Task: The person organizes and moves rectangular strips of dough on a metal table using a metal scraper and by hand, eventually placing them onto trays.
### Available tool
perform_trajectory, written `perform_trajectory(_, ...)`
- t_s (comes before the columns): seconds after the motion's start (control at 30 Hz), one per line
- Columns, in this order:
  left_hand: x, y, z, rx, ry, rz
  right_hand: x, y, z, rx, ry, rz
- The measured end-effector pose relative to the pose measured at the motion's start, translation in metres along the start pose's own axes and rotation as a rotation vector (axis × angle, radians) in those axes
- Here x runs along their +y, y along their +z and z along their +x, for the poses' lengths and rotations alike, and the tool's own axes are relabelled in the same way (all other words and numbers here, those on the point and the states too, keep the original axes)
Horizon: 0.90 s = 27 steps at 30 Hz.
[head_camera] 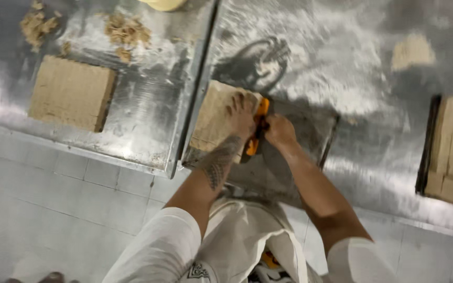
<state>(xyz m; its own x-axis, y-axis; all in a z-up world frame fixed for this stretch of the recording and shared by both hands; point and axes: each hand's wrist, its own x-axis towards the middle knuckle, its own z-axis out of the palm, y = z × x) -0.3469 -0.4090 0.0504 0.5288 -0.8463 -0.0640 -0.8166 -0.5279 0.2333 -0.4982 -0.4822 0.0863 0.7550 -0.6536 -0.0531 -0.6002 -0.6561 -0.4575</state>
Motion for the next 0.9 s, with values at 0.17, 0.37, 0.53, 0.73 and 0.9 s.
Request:
perform_trajectory(0.17,-0.007,-0.003,0.012,-0.013,0.002,-0.078,0.014,-0.05,-0.027,-0.018,0.371,0.667)
perform_trajectory(0.37,-0.008,-0.038,-0.002,-0.114,-0.011,-0.227,0.042,-0.139,-0.059,-0.183,0.209,-0.228)
perform_trajectory(0.53,-0.049,-0.054,-0.038,0.112,-0.29,-0.511,0.0,-0.136,-0.063,-0.288,0.045,-0.406)
perform_trajectory(0.73,-0.16,-0.033,-0.106,0.328,-0.288,-0.603,-0.099,-0.095,-0.009,-0.346,-0.155,-0.56)
perform_trajectory(0.9,-0.175,0.015,-0.108,0.221,-0.193,-0.317,-0.155,-0.056,0.025,-0.312,-0.243,-0.634)
